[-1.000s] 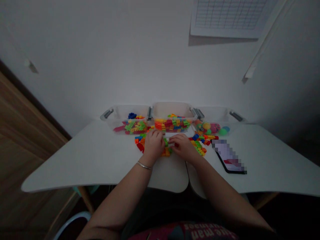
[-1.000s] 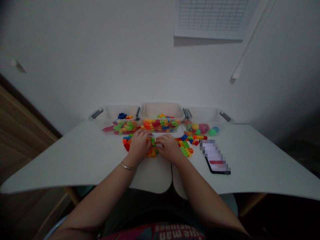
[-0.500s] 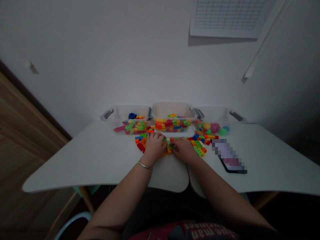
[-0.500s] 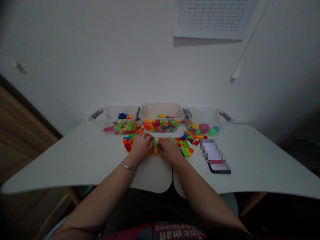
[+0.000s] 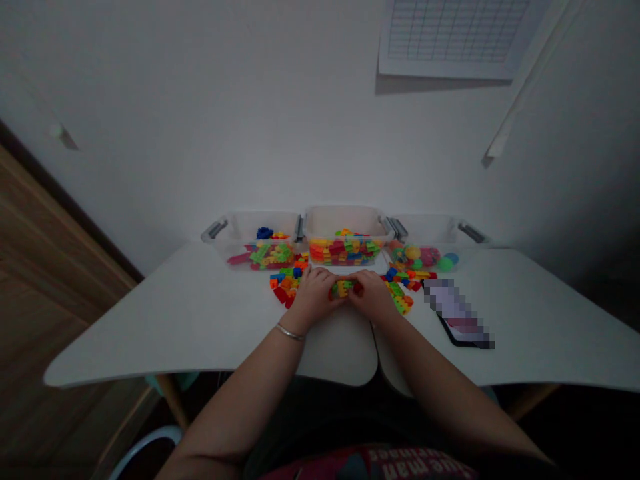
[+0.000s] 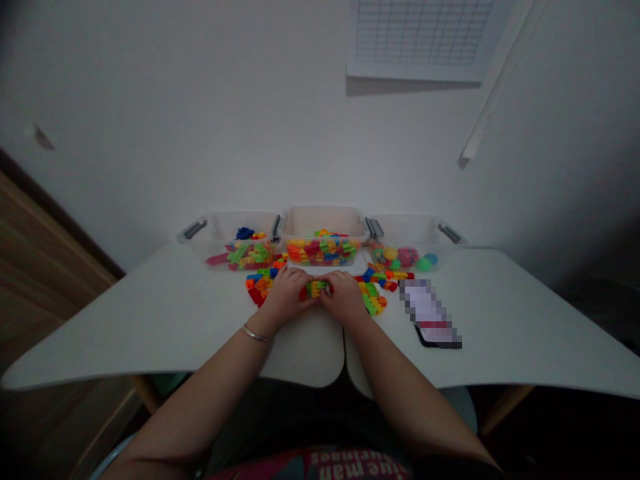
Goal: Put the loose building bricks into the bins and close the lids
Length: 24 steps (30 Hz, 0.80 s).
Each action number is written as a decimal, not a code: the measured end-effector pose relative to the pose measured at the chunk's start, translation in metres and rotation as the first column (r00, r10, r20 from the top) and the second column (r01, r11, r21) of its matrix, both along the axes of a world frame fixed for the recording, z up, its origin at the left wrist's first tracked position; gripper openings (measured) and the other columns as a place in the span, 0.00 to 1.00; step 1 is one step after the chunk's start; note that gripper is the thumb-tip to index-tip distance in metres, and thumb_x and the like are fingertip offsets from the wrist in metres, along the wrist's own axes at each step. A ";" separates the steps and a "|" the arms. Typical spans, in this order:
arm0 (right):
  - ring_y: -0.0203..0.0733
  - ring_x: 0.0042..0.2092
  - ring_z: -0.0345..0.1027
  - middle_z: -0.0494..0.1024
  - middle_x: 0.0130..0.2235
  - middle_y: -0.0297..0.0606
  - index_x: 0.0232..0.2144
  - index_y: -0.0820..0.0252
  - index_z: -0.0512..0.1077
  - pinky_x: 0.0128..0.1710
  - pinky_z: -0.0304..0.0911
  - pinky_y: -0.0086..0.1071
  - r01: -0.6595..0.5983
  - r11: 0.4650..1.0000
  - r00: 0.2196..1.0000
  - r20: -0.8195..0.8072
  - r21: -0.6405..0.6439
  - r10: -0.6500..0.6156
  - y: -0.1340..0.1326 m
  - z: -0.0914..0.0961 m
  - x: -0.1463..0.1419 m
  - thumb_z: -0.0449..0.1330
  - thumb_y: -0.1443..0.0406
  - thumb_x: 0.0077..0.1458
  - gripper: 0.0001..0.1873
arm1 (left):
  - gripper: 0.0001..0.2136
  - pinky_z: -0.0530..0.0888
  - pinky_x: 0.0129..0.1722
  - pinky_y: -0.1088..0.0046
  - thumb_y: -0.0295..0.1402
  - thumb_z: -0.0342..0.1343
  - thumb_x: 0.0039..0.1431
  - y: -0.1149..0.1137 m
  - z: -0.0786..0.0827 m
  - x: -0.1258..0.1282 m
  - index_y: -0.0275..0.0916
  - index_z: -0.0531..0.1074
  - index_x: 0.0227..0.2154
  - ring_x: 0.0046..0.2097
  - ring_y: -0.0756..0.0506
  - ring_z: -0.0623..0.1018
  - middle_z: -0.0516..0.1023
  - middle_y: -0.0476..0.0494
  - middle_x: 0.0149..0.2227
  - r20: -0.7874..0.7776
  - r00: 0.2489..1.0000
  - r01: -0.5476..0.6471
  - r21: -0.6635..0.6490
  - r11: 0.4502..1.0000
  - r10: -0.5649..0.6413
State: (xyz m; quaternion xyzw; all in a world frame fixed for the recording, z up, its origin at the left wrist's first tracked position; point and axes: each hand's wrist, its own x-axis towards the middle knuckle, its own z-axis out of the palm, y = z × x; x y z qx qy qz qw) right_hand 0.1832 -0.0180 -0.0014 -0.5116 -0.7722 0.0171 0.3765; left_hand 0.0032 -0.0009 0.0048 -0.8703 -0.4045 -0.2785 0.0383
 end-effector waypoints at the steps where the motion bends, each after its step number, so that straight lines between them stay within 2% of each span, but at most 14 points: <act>1: 0.47 0.43 0.68 0.77 0.39 0.42 0.39 0.59 0.73 0.46 0.64 0.42 -0.008 1.000 1.000 -0.027 0.003 0.008 0.001 0.000 0.000 0.57 0.71 0.49 0.13 | 0.19 0.60 0.59 0.51 0.41 0.63 0.51 0.000 0.000 0.000 0.39 0.72 0.45 0.49 0.39 0.72 0.76 0.40 0.42 0.001 1.000 0.002 -0.001 1.000 -0.002; 5: 0.45 0.43 0.69 0.76 0.39 0.41 0.37 0.59 0.73 0.45 0.66 0.41 -0.082 0.997 0.983 -0.166 -0.005 0.080 0.004 -0.002 0.002 0.57 0.70 0.48 0.12 | 0.18 0.66 0.55 0.55 0.39 0.63 0.52 0.003 -0.001 0.001 0.39 0.72 0.44 0.46 0.40 0.73 0.77 0.41 0.41 0.041 0.999 0.031 -0.012 0.999 -0.031; 8: 0.43 0.41 0.70 0.76 0.39 0.41 0.37 0.58 0.73 0.42 0.68 0.39 -0.149 0.988 0.940 -0.315 -0.040 0.129 0.007 -0.004 0.004 0.57 0.68 0.47 0.12 | 0.17 0.70 0.50 0.59 0.38 0.62 0.52 0.006 -0.003 0.001 0.38 0.72 0.43 0.46 0.40 0.74 0.77 0.40 0.41 0.104 0.991 0.086 -0.018 0.996 -0.083; 12: 0.40 0.38 0.72 0.77 0.40 0.39 0.39 0.55 0.73 0.40 0.70 0.37 -0.272 0.954 0.826 -0.539 -0.123 0.166 0.011 -0.006 0.007 0.56 0.65 0.47 0.14 | 0.16 0.72 0.47 0.61 0.35 0.62 0.51 0.007 -0.002 0.002 0.38 0.71 0.43 0.46 0.41 0.75 0.77 0.40 0.42 0.209 0.966 0.169 -0.052 0.984 -0.154; 15: 0.39 0.36 0.72 0.78 0.38 0.38 0.40 0.55 0.72 0.37 0.71 0.35 -0.344 0.920 0.730 -0.670 -0.187 0.137 0.012 -0.007 0.008 0.56 0.61 0.50 0.14 | 0.17 0.73 0.47 0.61 0.35 0.62 0.51 0.006 -0.001 0.003 0.40 0.71 0.44 0.46 0.41 0.75 0.77 0.40 0.42 0.266 0.950 0.191 -0.074 0.979 -0.166; 18: 0.39 0.36 0.73 0.79 0.38 0.38 0.38 0.55 0.72 0.36 0.71 0.34 -0.369 0.904 0.675 -0.731 -0.214 0.102 0.012 -0.006 0.009 0.56 0.59 0.50 0.13 | 0.18 0.73 0.47 0.60 0.36 0.63 0.51 0.005 0.000 0.004 0.39 0.71 0.45 0.47 0.40 0.75 0.77 0.40 0.43 0.274 0.946 0.201 -0.073 0.977 -0.174; 24: 0.42 0.38 0.75 0.80 0.40 0.40 0.39 0.56 0.75 0.38 0.72 0.36 -0.353 0.902 0.648 -0.761 -0.250 0.042 0.012 -0.004 0.009 0.61 0.56 0.48 0.16 | 0.18 0.72 0.48 0.59 0.35 0.62 0.52 0.005 0.001 0.003 0.39 0.71 0.46 0.48 0.40 0.75 0.77 0.39 0.44 0.255 0.949 0.210 -0.076 0.975 -0.184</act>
